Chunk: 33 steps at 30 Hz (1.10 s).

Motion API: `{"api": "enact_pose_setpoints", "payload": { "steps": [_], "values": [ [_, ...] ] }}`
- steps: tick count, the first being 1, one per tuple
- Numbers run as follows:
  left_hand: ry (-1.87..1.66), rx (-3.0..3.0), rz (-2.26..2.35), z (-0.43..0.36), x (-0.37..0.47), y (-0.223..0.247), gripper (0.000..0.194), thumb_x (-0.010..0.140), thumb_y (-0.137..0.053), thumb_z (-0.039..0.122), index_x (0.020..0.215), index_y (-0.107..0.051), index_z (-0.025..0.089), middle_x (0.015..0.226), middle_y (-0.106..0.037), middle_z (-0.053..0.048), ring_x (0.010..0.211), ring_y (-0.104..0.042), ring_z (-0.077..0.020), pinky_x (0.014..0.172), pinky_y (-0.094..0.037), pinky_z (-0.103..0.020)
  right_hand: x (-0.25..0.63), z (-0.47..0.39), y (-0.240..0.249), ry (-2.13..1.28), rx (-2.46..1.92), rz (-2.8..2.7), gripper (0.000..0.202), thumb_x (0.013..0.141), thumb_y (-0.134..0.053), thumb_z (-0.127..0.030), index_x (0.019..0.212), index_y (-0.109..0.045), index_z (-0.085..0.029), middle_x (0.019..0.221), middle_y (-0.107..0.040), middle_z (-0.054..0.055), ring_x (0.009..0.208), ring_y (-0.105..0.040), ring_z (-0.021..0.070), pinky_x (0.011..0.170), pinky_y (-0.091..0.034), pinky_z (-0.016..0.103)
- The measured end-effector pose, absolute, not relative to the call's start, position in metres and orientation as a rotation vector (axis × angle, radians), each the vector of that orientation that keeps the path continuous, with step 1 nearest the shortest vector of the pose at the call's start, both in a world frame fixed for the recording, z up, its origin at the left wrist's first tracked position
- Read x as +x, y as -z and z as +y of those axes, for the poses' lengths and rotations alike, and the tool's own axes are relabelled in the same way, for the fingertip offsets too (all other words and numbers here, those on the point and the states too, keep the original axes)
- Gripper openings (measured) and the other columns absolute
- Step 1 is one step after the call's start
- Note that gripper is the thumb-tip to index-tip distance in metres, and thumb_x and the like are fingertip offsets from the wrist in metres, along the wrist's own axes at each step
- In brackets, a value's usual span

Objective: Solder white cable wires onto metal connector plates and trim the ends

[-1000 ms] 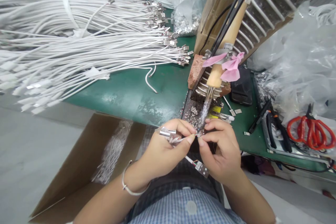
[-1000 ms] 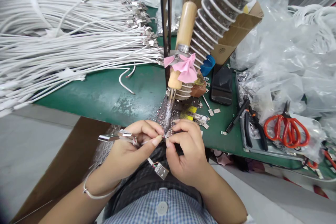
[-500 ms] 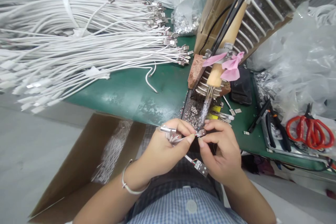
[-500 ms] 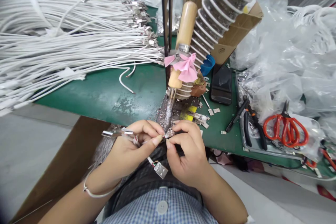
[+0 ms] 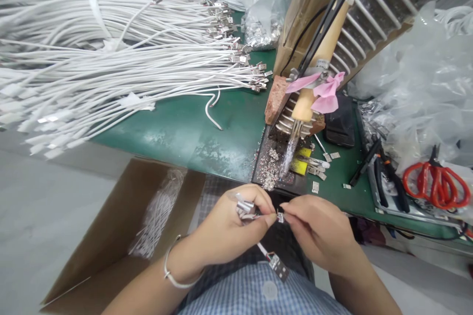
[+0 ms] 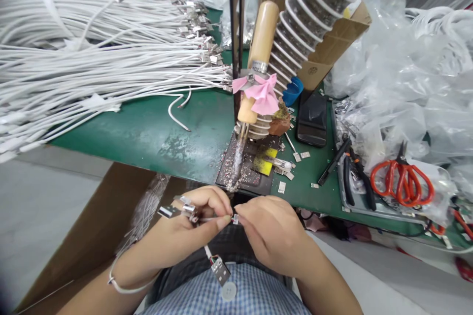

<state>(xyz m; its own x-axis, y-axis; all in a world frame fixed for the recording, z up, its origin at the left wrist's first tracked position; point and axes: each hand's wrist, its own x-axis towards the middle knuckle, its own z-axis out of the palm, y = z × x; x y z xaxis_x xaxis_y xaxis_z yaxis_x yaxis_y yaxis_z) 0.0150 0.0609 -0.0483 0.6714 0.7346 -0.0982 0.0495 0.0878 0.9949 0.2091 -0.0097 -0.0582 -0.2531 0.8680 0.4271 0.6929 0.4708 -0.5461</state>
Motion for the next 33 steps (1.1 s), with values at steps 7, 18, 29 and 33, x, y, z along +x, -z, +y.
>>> {"api": "enact_pose_setpoints", "payload": {
  "steps": [7, 18, 29, 33],
  "values": [
    [-0.538, 1.449, 0.732, 0.061, 0.014, 0.049, 0.008, 0.081, -0.062, 0.011, 0.074, -0.063, 0.011, 0.08, -0.063, -0.006, 0.064, -0.054, -0.0087, 0.054, -0.042, -0.019, 0.209, -0.01, 0.056, -0.34, -1.244, -2.143, 0.015, 0.091, -0.048, -0.007, 0.1, -0.057, -0.015, 0.085, -0.064, 0.003, 0.074, -0.057, 0.0115, 0.069, -0.044, 0.027],
    [-0.626, 1.285, 0.718, 0.061, 0.015, 0.05, 0.008, 0.088, -0.062, 0.011, 0.08, -0.06, 0.012, 0.092, -0.072, -0.008, 0.072, -0.064, -0.0091, 0.06, -0.048, -0.018, 0.205, -0.011, 0.058, -0.377, -1.397, -1.685, 0.021, 0.089, -0.051, -0.004, 0.105, -0.061, -0.015, 0.088, -0.061, 0.003, 0.082, -0.059, 0.0083, 0.073, -0.049, 0.02],
    [-0.752, 1.364, 0.738, 0.066, 0.017, 0.057, 0.009, 0.09, -0.061, 0.012, 0.081, -0.057, 0.013, 0.091, -0.068, -0.006, 0.078, -0.064, -0.0101, 0.059, -0.047, -0.018, 0.194, -0.002, 0.063, -0.383, -1.393, -1.682, 0.011, 0.087, -0.053, -0.005, 0.091, -0.05, -0.015, 0.087, -0.06, 0.003, 0.079, -0.06, 0.0085, 0.07, -0.05, 0.019],
    [-0.812, 1.449, 0.776, 0.067, 0.021, 0.056, 0.009, 0.089, -0.06, 0.009, 0.082, -0.057, 0.014, 0.092, -0.068, -0.005, 0.084, -0.066, -0.0102, 0.065, -0.049, -0.018, 0.195, 0.004, 0.063, -0.298, -1.373, -1.726, 0.011, 0.086, -0.054, -0.006, 0.09, -0.052, -0.015, 0.103, -0.061, 0.007, 0.099, -0.061, 0.0115, 0.085, -0.053, 0.024]
  ]
}}
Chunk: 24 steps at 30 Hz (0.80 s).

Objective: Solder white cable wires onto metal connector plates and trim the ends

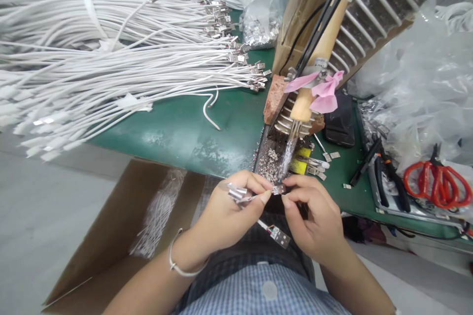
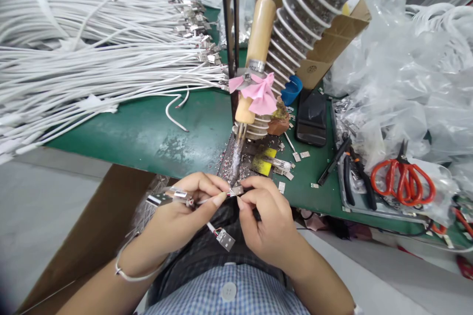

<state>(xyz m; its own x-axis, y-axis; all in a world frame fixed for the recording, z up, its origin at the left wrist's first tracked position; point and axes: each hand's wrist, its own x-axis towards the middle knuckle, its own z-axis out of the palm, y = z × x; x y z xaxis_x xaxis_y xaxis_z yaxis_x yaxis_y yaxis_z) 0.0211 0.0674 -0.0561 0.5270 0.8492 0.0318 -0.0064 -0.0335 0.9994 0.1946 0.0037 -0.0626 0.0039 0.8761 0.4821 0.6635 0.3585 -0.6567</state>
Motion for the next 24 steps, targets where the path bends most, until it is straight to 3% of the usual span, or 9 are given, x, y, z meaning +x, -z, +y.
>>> {"api": "enact_pose_setpoints", "payload": {
  "steps": [24],
  "values": [
    [-0.914, 1.602, 0.753, 0.0685, 0.0224, 0.0557, 0.012, 0.09, -0.059, 0.005, 0.088, -0.058, 0.017, 0.099, -0.066, 0.002, 0.094, -0.063, -0.0035, 0.078, -0.049, -0.011, 0.1953, 0.0072, 0.0554, -0.27, -1.358, -1.729, 0.013, 0.085, -0.056, -0.005, 0.09, -0.052, -0.016, 0.103, -0.058, 0.006, 0.098, -0.058, 0.0106, 0.086, -0.051, 0.024]
  ]
}}
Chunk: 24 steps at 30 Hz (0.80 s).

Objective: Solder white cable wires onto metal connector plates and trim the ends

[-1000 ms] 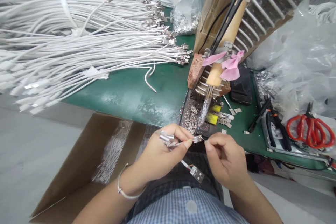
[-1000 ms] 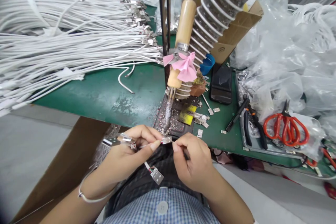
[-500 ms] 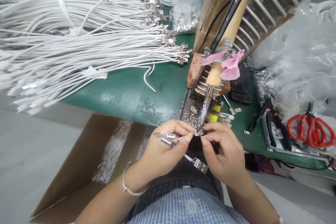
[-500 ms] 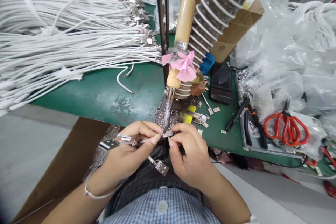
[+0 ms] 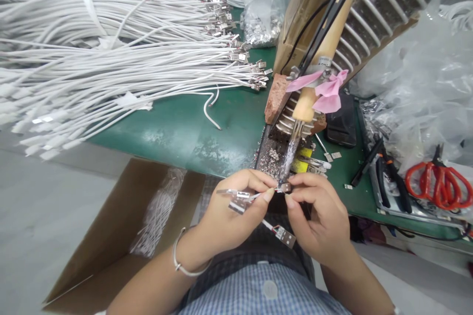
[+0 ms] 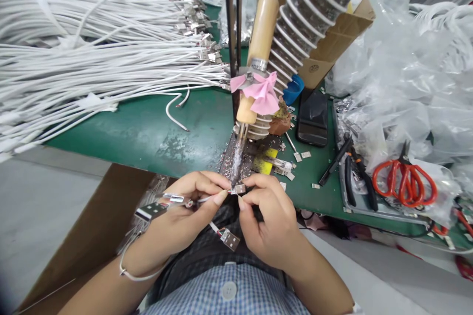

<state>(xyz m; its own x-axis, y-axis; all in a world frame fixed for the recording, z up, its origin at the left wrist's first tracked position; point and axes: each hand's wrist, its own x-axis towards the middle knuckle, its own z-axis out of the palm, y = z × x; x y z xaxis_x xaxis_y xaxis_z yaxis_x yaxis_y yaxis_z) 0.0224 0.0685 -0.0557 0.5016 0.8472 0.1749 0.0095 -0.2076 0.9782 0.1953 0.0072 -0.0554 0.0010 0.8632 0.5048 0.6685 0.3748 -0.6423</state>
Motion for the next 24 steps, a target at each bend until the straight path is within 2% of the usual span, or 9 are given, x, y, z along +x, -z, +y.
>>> {"api": "enact_pose_setpoints", "payload": {
  "steps": [12, 19, 24],
  "values": [
    [-0.911, 1.605, 0.723, 0.065, 0.021, 0.058, 0.013, 0.088, -0.06, 0.004, 0.088, -0.056, 0.017, 0.098, -0.066, 0.003, 0.09, -0.063, -0.0036, 0.073, -0.048, -0.012, 0.19, 0.006, 0.056, -0.304, -1.359, -1.754, 0.011, 0.086, -0.055, -0.005, 0.091, -0.051, -0.014, 0.101, -0.053, 0.005, 0.1, -0.053, 0.0077, 0.09, -0.046, 0.019],
    [-0.886, 1.597, 0.711, 0.056, 0.018, 0.06, 0.015, 0.088, -0.059, 0.003, 0.088, -0.055, 0.017, 0.098, -0.067, 0.004, 0.081, -0.061, -0.0025, 0.063, -0.044, -0.012, 0.193, -0.011, 0.056, -0.409, -1.354, -1.733, 0.015, 0.085, -0.055, -0.003, 0.095, -0.052, -0.014, 0.106, -0.052, 0.005, 0.104, -0.053, 0.0076, 0.095, -0.045, 0.02],
    [-0.884, 1.568, 0.726, 0.059, 0.02, 0.059, 0.013, 0.089, -0.059, 0.004, 0.087, -0.056, 0.016, 0.095, -0.067, 0.002, 0.084, -0.063, -0.0034, 0.067, -0.046, -0.012, 0.193, -0.006, 0.056, -0.389, -1.364, -1.719, 0.012, 0.086, -0.055, -0.004, 0.092, -0.053, -0.014, 0.103, -0.053, 0.004, 0.101, -0.054, 0.0066, 0.092, -0.045, 0.018]
  ]
}}
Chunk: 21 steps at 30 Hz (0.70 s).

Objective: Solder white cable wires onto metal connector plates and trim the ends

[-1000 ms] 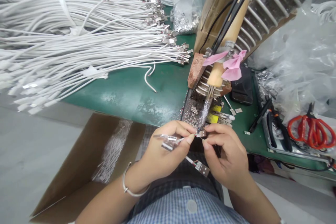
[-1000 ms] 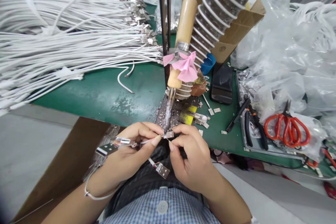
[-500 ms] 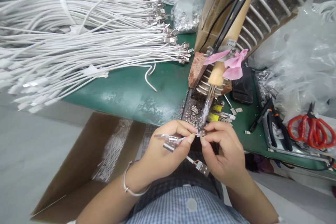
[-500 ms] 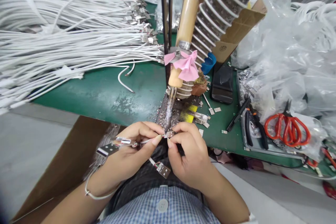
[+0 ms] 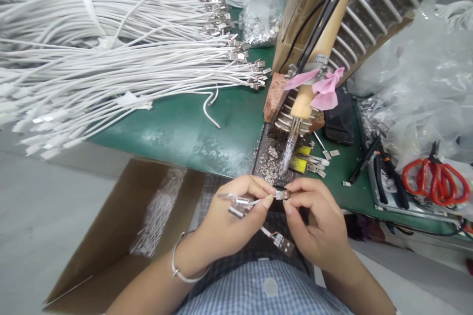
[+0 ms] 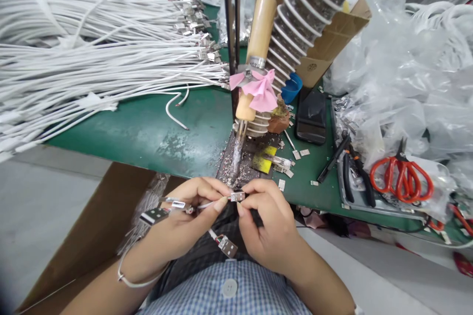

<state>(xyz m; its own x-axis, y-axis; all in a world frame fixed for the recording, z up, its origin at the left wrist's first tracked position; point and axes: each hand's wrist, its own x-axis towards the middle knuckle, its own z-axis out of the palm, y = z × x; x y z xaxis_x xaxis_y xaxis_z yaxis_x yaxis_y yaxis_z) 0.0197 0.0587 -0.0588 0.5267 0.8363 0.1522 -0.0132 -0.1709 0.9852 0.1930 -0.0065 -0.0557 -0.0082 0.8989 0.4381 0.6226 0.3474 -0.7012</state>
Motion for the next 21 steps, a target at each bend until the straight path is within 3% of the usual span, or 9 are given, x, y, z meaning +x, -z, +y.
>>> {"api": "enact_pose_setpoints", "payload": {
  "steps": [11, 21],
  "values": [
    [-0.979, 1.721, 0.756, 0.066, 0.024, 0.061, 0.013, 0.089, -0.061, 0.007, 0.09, -0.057, 0.019, 0.098, -0.064, 0.004, 0.087, -0.062, -0.0041, 0.081, -0.05, -0.018, 0.189, 0.012, 0.058, -0.303, -1.37, -1.672, 0.011, 0.085, -0.057, -0.004, 0.088, -0.054, -0.014, 0.099, -0.054, 0.003, 0.098, -0.054, 0.0071, 0.089, -0.046, 0.019],
    [-0.981, 1.639, 0.751, 0.066, 0.026, 0.059, 0.013, 0.088, -0.06, 0.006, 0.088, -0.057, 0.018, 0.096, -0.065, 0.003, 0.085, -0.062, -0.0034, 0.067, -0.047, -0.013, 0.189, 0.009, 0.052, -0.356, -1.371, -1.655, 0.01, 0.086, -0.057, -0.005, 0.088, -0.054, -0.014, 0.1, -0.053, 0.002, 0.098, -0.054, 0.0049, 0.09, -0.045, 0.016]
  ]
}}
